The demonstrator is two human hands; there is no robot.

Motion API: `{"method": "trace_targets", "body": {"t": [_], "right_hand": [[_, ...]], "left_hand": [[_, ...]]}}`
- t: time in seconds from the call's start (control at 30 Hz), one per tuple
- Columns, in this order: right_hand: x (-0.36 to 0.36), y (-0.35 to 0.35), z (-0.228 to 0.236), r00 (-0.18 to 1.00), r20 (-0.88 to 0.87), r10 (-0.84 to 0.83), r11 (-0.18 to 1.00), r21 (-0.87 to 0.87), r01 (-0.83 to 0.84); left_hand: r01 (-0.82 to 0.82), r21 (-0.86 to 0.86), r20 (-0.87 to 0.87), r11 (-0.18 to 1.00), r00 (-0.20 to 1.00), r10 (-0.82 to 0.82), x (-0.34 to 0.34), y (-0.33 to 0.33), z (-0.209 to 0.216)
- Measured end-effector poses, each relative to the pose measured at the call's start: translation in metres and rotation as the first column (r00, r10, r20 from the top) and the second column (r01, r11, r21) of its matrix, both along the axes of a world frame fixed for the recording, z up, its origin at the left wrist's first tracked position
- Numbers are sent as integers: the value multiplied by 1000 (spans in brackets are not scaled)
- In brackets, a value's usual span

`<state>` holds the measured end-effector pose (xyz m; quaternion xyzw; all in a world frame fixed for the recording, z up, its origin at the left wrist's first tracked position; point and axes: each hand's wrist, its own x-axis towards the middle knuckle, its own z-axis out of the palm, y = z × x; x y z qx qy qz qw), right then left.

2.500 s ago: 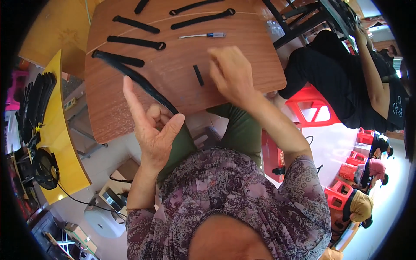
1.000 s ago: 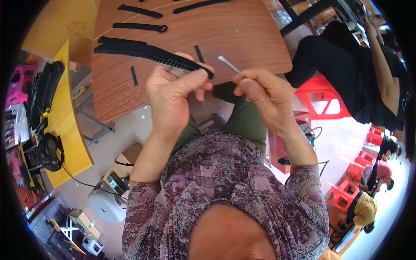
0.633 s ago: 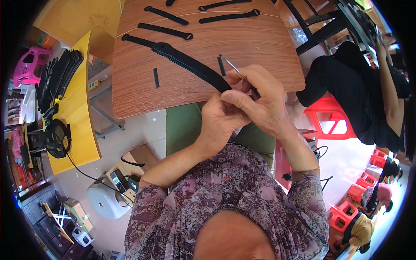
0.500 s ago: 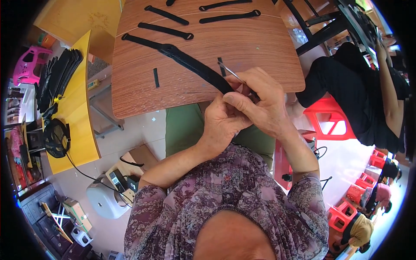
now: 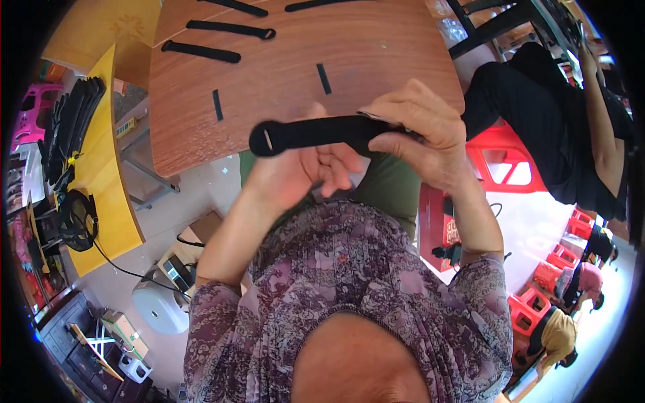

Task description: The recorder assembles black textile straps by peeling off adhesive backings and using a small screwdriver to clear or align holes.

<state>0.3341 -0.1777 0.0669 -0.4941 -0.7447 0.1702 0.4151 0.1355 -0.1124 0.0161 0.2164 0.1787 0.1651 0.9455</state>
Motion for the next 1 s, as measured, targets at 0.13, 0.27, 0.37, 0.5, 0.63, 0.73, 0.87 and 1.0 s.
{"method": "trace_targets", "body": {"t": [0.13,0.27,0.37,0.5,0.63,0.73,0.87,1.0], "right_hand": [[11,4,0,985,175,10,998,52,-19],[17,19,-1,971,238,16,986,155,-54],[7,20,22,937,340,-80,970,243,-5],[10,5,13,942,288,-171,983,119,142],[2,-21,0,987,-75,-140,974,-188,124],[-10,-32,6,967,-199,-160,944,-317,91],[-17,-34,-6,990,-105,-94,985,-153,77],[-23,-30,-10,995,-46,-87,992,-99,82]], "left_hand": [[148,6,176,989,973,-147,-7,8,16],[252,146,88,957,960,-266,0,-1,20],[16,165,-4,986,1000,-16,4,-8,19],[-217,210,-33,953,973,229,4,2,17],[-355,257,-44,899,925,378,11,2,20],[-415,310,0,856,900,436,9,2,20],[-428,295,9,854,895,445,11,2,23],[-445,309,2,841,884,467,9,3,24]]}}
